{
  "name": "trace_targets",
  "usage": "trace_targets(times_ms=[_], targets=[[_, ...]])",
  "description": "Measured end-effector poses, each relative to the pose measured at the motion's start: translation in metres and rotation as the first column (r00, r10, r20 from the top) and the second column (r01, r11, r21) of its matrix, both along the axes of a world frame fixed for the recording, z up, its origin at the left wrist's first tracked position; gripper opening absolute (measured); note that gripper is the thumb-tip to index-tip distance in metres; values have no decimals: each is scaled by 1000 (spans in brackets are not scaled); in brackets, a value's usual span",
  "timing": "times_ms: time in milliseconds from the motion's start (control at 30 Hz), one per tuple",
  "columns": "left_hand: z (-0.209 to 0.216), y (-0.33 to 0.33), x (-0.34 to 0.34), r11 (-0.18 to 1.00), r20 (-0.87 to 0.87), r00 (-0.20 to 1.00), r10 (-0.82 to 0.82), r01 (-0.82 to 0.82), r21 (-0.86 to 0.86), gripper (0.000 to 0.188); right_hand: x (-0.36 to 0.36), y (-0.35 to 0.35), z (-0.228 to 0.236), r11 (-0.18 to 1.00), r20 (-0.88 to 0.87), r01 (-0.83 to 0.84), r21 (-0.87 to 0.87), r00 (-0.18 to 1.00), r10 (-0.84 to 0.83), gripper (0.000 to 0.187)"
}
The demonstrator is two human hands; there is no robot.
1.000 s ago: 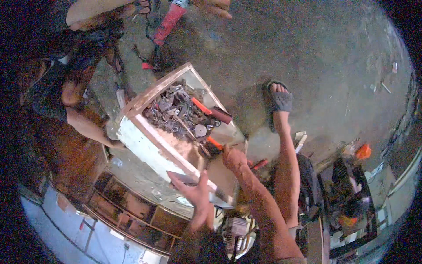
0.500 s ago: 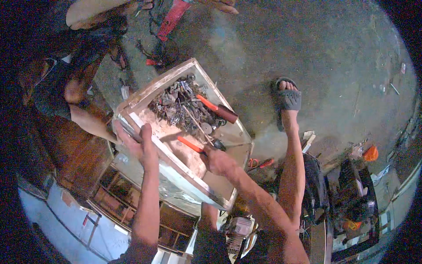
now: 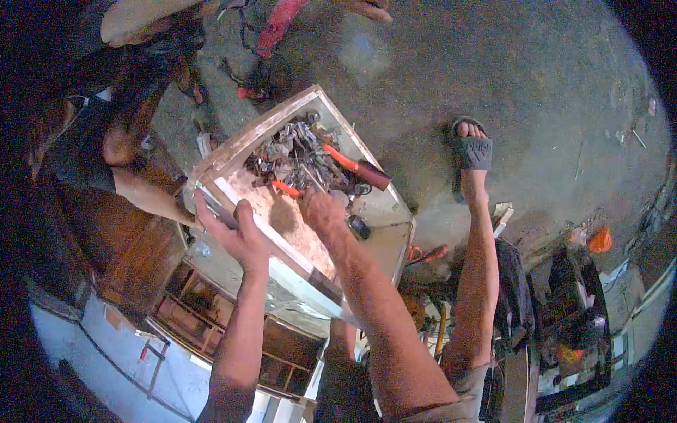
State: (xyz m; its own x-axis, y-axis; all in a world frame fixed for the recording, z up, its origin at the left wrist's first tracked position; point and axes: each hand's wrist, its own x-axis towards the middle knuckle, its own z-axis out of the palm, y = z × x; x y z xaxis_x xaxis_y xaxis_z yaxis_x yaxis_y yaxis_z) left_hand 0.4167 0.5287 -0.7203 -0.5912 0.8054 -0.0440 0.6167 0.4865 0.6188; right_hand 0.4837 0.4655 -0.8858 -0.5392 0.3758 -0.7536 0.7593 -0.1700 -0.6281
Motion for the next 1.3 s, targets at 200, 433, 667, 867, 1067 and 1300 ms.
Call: trace_targets(times_ms=[200, 433, 667, 867, 1067, 1300], targets=[[4, -5, -16, 999, -88, 995, -46, 44, -24, 71, 30, 21, 18, 996, 69, 85, -7, 994, -85, 39], [2, -2, -12, 1000, -19, 1000, -25, 25, 2, 73, 95, 41, -2, 990, 101, 135, 41, 985, -138, 41], [-3, -4, -11, 999, -68, 997, -38, 37, -14, 73, 124, -3, -9, 985, -11, 110, 131, 994, -109, 49], [5, -5, -23, 999, -84, 996, -39, 35, -39, 73, 89, -8, 57, 990, -75, 21, -139, 997, -32, 41], [0, -4, -12, 995, -122, 989, -84, 76, -64, 73, 40, -10, 26, 992, 51, -29, -122, 998, 35, 39], [3, -3, -16, 998, -67, 996, -60, 59, -21, 73, 4, 20, 0, 991, 81, -111, -80, 990, 118, 36]])
